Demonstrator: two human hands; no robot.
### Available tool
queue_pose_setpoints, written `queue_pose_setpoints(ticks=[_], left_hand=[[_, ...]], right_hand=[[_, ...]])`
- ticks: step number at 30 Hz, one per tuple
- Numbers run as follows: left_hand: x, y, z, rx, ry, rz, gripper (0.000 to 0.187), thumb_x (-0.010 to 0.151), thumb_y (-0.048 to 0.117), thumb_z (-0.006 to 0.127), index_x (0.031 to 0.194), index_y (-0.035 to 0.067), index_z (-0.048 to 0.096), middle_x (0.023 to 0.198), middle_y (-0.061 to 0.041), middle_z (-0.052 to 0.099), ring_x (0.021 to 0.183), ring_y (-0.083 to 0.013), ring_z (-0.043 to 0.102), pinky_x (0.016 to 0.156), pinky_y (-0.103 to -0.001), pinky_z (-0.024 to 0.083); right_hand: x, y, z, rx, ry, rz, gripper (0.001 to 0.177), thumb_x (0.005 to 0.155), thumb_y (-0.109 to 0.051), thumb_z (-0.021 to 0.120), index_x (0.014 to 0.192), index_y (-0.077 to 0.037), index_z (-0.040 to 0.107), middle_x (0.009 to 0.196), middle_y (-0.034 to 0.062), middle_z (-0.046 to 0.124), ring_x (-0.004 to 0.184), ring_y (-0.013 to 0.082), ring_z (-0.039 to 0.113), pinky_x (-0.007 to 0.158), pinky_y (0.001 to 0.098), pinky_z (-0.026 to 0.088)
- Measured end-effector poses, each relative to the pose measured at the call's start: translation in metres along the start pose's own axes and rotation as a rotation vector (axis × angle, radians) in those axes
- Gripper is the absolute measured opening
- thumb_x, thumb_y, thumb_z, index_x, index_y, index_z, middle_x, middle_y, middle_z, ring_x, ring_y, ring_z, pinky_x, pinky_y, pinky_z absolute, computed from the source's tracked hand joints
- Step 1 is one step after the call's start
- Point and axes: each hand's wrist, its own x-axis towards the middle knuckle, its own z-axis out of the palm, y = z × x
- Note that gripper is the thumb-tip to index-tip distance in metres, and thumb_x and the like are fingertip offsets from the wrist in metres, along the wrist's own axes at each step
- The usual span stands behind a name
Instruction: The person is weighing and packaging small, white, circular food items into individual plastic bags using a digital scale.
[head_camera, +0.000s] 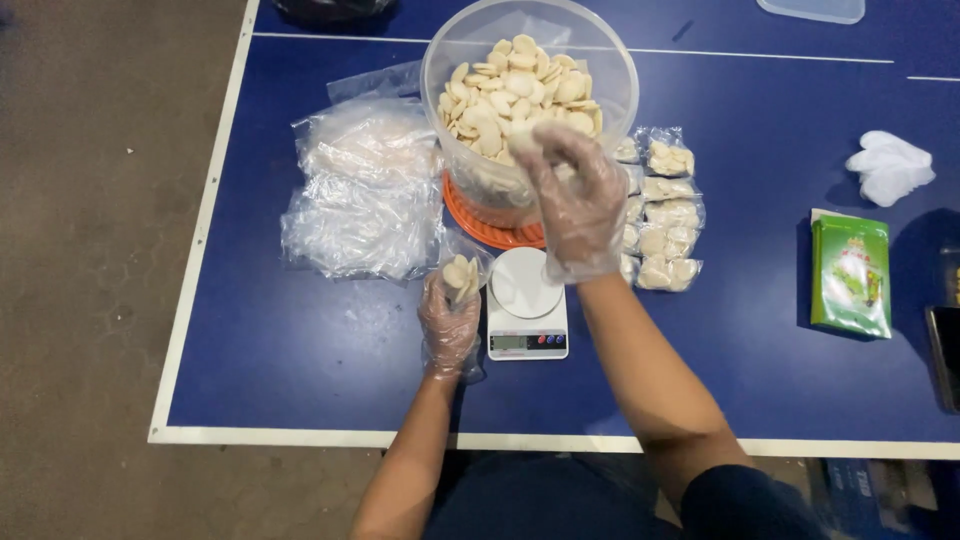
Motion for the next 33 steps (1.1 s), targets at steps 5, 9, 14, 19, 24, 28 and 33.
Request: queue_pose_setpoints(ticks=[5, 9, 14, 19, 24, 28, 33], left_hand=[[0.001, -0.001, 0.0, -0.015, 0.018, 0.011, 0.033, 0.091, 0.013, 0.077, 0.118, 0.001, 0.063, 0.106, -0.014, 0.069, 0.094, -0.0293, 0.071, 0.084, -0.038, 0.06], [-0.01, -0.014, 0.001, -0.023, -0.027, -0.009, 0.037, 0.089, 0.01, 0.074, 0.122, 0.001, 0.061, 0.111, -0.015, 0.068, 0.099, -0.0322, 0.07, 0.09, -0.04, 0.057], [-0.008, -0.011, -0.002, -0.002, -0.041, -0.005, 0.038, 0.087, 0.008, 0.075, 0.122, 0.001, 0.062, 0.108, -0.014, 0.068, 0.097, -0.0312, 0.07, 0.087, -0.04, 0.058], [-0.01, -0.02, 0.001, 0.02, -0.037, -0.011, 0.033, 0.088, 0.011, 0.072, 0.118, 0.001, 0.063, 0.104, -0.013, 0.067, 0.092, -0.0324, 0.068, 0.083, -0.042, 0.056], [-0.006, -0.014, 0.011, 0.104, 0.022, -0.219, 0.028, 0.075, 0.016, 0.08, 0.1, 0.014, 0.067, 0.085, -0.008, 0.071, 0.084, -0.0342, 0.072, 0.071, -0.046, 0.06], [-0.008, -0.019, 0.01, 0.102, 0.006, -0.238, 0.031, 0.074, 0.014, 0.081, 0.1, 0.012, 0.066, 0.086, -0.011, 0.071, 0.086, -0.0373, 0.071, 0.071, -0.048, 0.059], [-0.014, -0.025, 0.012, 0.132, 0.027, -0.256, 0.028, 0.075, 0.016, 0.081, 0.097, 0.013, 0.065, 0.084, -0.01, 0.07, 0.084, -0.0354, 0.071, 0.07, -0.046, 0.058]], right_hand=[[-0.031, -0.042, -0.008, 0.091, -0.294, 0.061, 0.02, 0.095, -0.016, 0.075, 0.105, 0.0, 0.07, 0.096, 0.0137, 0.075, 0.084, 0.0208, 0.073, 0.077, 0.0314, 0.062], [-0.032, -0.019, -0.009, 0.081, -0.174, 0.109, 0.012, 0.094, 0.0, 0.071, 0.105, -0.004, 0.068, 0.119, 0.0148, 0.062, 0.11, 0.0263, 0.064, 0.089, 0.029, 0.064], [0.052, 0.005, -0.023, -0.06, -0.175, 0.109, 0.012, 0.104, -0.013, 0.059, 0.112, -0.008, 0.066, 0.116, 0.0136, 0.065, 0.11, 0.0243, 0.063, 0.09, 0.0307, 0.061], [0.114, 0.006, 0.005, -0.58, -1.143, 0.734, 0.1, 0.087, -0.031, 0.076, 0.163, -0.037, 0.011, 0.168, -0.0017, -0.015, 0.153, 0.0359, 0.014, 0.12, 0.0558, 0.028], [0.104, 0.043, 0.021, -0.645, -1.448, 0.592, 0.095, 0.085, -0.04, 0.075, 0.158, -0.036, 0.015, 0.163, 0.0031, -0.004, 0.147, 0.0372, 0.03, 0.12, 0.0464, 0.034], [0.07, 0.093, 0.033, -0.624, -1.4, 0.443, 0.074, 0.085, -0.049, 0.072, 0.149, -0.034, 0.038, 0.154, 0.0058, 0.028, 0.142, 0.0352, 0.041, 0.12, 0.0465, 0.034], [0.046, 0.126, 0.042, -0.716, -1.318, 0.322, 0.054, 0.086, -0.06, 0.066, 0.137, -0.042, 0.061, 0.139, 0.0015, 0.063, 0.13, 0.0265, 0.058, 0.11, 0.0463, 0.046]])
